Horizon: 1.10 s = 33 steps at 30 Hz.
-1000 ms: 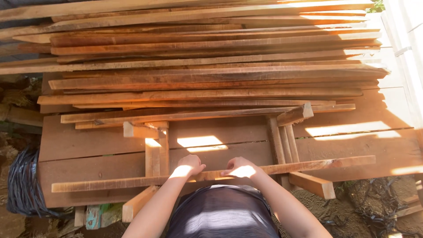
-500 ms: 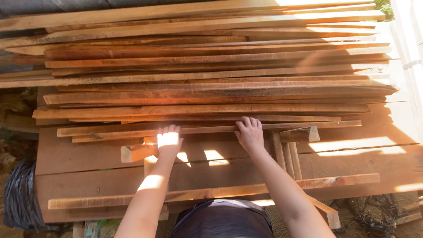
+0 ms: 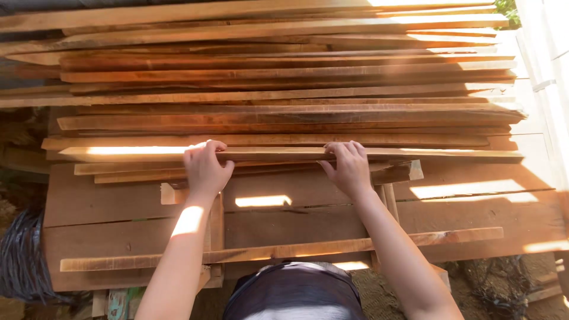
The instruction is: The person ties a bundle of thin wooden planks together using a black strap, securing it with a knot. They then lift the completed bundle and place it on top of a larger stack of similar wooden planks.
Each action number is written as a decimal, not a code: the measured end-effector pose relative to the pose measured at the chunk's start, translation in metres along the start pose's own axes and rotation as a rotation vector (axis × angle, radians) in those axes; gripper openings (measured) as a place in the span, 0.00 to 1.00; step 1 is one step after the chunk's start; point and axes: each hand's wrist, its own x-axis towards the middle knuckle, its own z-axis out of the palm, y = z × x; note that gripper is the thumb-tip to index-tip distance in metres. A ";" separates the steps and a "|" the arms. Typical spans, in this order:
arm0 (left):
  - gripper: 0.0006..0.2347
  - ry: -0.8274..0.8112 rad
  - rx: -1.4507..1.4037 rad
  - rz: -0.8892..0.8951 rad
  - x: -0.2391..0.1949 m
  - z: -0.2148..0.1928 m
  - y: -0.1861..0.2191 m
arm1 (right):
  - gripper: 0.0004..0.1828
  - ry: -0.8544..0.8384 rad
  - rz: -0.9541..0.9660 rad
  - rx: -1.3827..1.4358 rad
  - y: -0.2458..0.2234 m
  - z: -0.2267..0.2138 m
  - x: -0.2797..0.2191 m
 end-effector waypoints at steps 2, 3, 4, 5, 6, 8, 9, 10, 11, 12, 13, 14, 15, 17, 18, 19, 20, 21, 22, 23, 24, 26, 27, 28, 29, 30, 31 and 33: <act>0.21 0.113 -0.022 0.047 -0.004 -0.012 -0.008 | 0.26 0.046 0.007 -0.010 -0.021 -0.035 0.018; 0.26 0.216 -0.045 0.088 -0.009 -0.015 -0.010 | 0.29 0.081 0.018 -0.017 -0.031 -0.054 0.024; 0.26 0.216 -0.048 0.093 -0.021 -0.031 0.000 | 0.29 0.084 0.021 -0.021 -0.040 -0.070 0.022; 0.29 0.223 -0.009 0.059 -0.032 -0.047 0.010 | 0.26 0.097 0.008 -0.050 -0.048 -0.086 0.021; 0.33 0.229 0.035 0.020 -0.045 -0.064 0.016 | 0.22 0.108 -0.006 -0.073 -0.059 -0.100 0.021; 0.31 0.228 0.136 0.039 -0.076 -0.096 0.044 | 0.22 0.059 0.012 -0.045 -0.070 -0.105 0.000; 0.29 0.226 0.234 0.057 -0.092 -0.111 0.058 | 0.22 0.009 0.029 -0.019 -0.075 -0.108 -0.011; 0.29 0.226 0.237 0.054 -0.108 -0.098 0.046 | 0.22 0.008 0.027 -0.015 -0.077 -0.104 -0.028; 0.12 -0.011 0.298 -0.056 -0.125 -0.085 0.035 | 0.23 -0.090 0.057 0.001 -0.080 -0.101 -0.044; 0.14 -0.249 0.357 -0.170 -0.142 -0.073 0.023 | 0.25 -0.190 0.086 0.020 -0.082 -0.098 -0.060; 0.14 -0.251 0.359 -0.177 -0.152 -0.063 0.025 | 0.25 -0.193 0.082 0.025 -0.079 -0.087 -0.080; 0.08 -0.200 0.372 -0.105 -0.162 -0.052 0.027 | 0.26 -0.315 0.133 0.089 -0.075 -0.076 -0.100; 0.20 -0.149 0.384 -0.033 -0.172 -0.042 0.029 | 0.27 -0.437 0.184 0.152 -0.070 -0.066 -0.119; 0.24 -0.188 0.340 -0.052 -0.197 0.014 0.005 | 0.27 -0.537 0.226 0.170 -0.067 -0.048 -0.139; 0.28 -0.233 0.295 -0.066 -0.211 0.043 -0.007 | 0.27 -0.639 0.276 0.188 -0.066 -0.040 -0.152; 0.28 -0.232 0.294 -0.068 -0.215 0.074 -0.021 | 0.27 -0.639 0.273 0.187 -0.062 -0.023 -0.162; 0.26 -0.274 0.292 -0.110 -0.217 0.106 -0.035 | 0.25 -0.659 0.291 0.178 -0.058 -0.005 -0.171; 0.24 -0.317 0.289 -0.152 -0.218 0.137 -0.048 | 0.23 -0.679 0.309 0.169 -0.053 0.013 -0.180; 0.24 -0.315 0.288 -0.146 -0.212 0.139 -0.049 | 0.23 -0.675 0.312 0.165 -0.052 0.022 -0.179; 0.22 -0.326 0.263 -0.159 -0.205 0.141 -0.050 | 0.25 -0.664 0.255 0.094 -0.050 0.030 -0.178; 0.20 -0.343 0.240 -0.174 -0.203 0.141 -0.052 | 0.26 -0.657 0.199 0.027 -0.051 0.039 -0.180; 0.21 -0.383 0.246 -0.168 -0.200 0.153 -0.062 | 0.27 -0.650 0.194 0.004 -0.054 0.052 -0.184; 0.22 -0.420 0.253 -0.164 -0.196 0.159 -0.067 | 0.29 -0.641 0.186 -0.018 -0.054 0.059 -0.184; 0.22 -0.414 0.256 -0.157 -0.192 0.140 -0.052 | 0.29 -0.632 0.189 -0.019 -0.061 0.046 -0.174; 0.23 -0.483 0.211 -0.158 -0.189 0.121 -0.038 | 0.27 -0.683 0.214 0.023 -0.068 0.033 -0.164; 0.24 -0.559 0.166 -0.161 -0.189 0.102 -0.023 | 0.27 -0.738 0.241 0.066 -0.076 0.019 -0.158; 0.24 -0.560 0.169 -0.155 -0.189 0.092 -0.016 | 0.27 -0.735 0.247 0.067 -0.078 0.015 -0.154; 0.31 -0.616 0.150 -0.102 -0.193 0.074 0.000 | 0.27 -0.791 0.294 0.130 -0.080 0.006 -0.148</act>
